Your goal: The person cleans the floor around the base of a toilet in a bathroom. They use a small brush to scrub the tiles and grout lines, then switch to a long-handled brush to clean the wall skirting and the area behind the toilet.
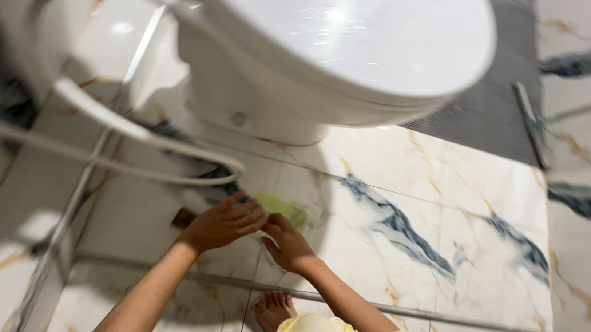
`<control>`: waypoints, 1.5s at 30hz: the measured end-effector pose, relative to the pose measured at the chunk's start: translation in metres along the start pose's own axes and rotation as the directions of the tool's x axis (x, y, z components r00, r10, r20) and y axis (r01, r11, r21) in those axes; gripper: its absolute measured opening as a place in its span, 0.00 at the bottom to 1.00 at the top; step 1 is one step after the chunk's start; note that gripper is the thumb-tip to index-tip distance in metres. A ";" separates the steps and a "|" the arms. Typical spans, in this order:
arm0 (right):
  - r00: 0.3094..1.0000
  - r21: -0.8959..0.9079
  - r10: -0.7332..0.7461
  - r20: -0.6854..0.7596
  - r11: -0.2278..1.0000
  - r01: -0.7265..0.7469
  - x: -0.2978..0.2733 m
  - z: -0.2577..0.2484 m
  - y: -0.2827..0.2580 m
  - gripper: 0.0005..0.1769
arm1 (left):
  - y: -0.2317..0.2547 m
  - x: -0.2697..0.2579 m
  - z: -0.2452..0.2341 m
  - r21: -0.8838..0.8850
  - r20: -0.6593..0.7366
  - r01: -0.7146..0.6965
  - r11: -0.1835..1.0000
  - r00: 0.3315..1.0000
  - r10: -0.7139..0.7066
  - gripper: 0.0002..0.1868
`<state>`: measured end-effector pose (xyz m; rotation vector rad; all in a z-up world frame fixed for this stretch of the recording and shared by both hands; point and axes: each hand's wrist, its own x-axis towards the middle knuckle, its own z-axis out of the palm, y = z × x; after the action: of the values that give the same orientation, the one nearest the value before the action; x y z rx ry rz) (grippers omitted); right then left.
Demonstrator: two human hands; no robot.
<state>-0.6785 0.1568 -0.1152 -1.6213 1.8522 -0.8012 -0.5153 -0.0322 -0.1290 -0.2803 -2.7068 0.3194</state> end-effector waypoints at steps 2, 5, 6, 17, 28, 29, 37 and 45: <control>0.991 0.069 0.069 -0.113 0.996 -0.061 -0.024 -0.021 0.009 0.18 | -0.009 0.014 0.016 -0.065 -0.004 0.022 0.998 1.000 -0.022 0.27; 0.949 0.134 0.160 -0.273 0.983 -0.127 -0.042 -0.040 0.024 0.16 | -0.012 0.025 0.030 -0.101 -0.059 0.024 0.995 0.998 -0.030 0.27; 0.934 0.163 0.181 -0.308 0.977 -0.136 -0.044 -0.043 0.028 0.15 | -0.009 0.025 0.030 -0.092 -0.047 0.007 0.996 0.999 -0.011 0.27; 0.875 0.178 0.207 -0.438 0.974 -0.141 -0.049 -0.071 0.059 0.13 | -0.025 0.002 0.034 0.050 0.165 0.039 0.998 0.985 -0.047 0.29; 0.135 0.372 0.474 -0.870 0.812 -0.450 -0.264 -0.090 0.211 0.20 | 0.017 0.060 0.071 0.025 0.161 -0.264 0.964 0.953 0.256 0.29; -0.034 0.423 0.451 -0.892 0.804 -0.417 -0.291 -0.093 0.229 0.26 | 0.019 0.061 0.070 0.051 0.169 -0.274 0.960 0.950 0.262 0.30; -0.791 0.759 0.443 -0.422 -0.304 -0.575 -0.463 -0.117 0.240 0.64 | 0.022 0.068 0.063 -0.025 0.061 -0.218 0.976 0.974 0.219 0.30; -0.797 0.910 0.508 -0.327 -0.058 -0.411 -0.383 -0.138 0.198 0.38 | 0.021 0.045 0.048 -0.044 0.091 -0.135 0.990 0.986 0.138 0.30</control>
<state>-0.8639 0.5666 -0.1619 1.6769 2.7052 -0.9701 -0.5726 -0.0103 -0.1612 -0.4743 -2.7948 0.3282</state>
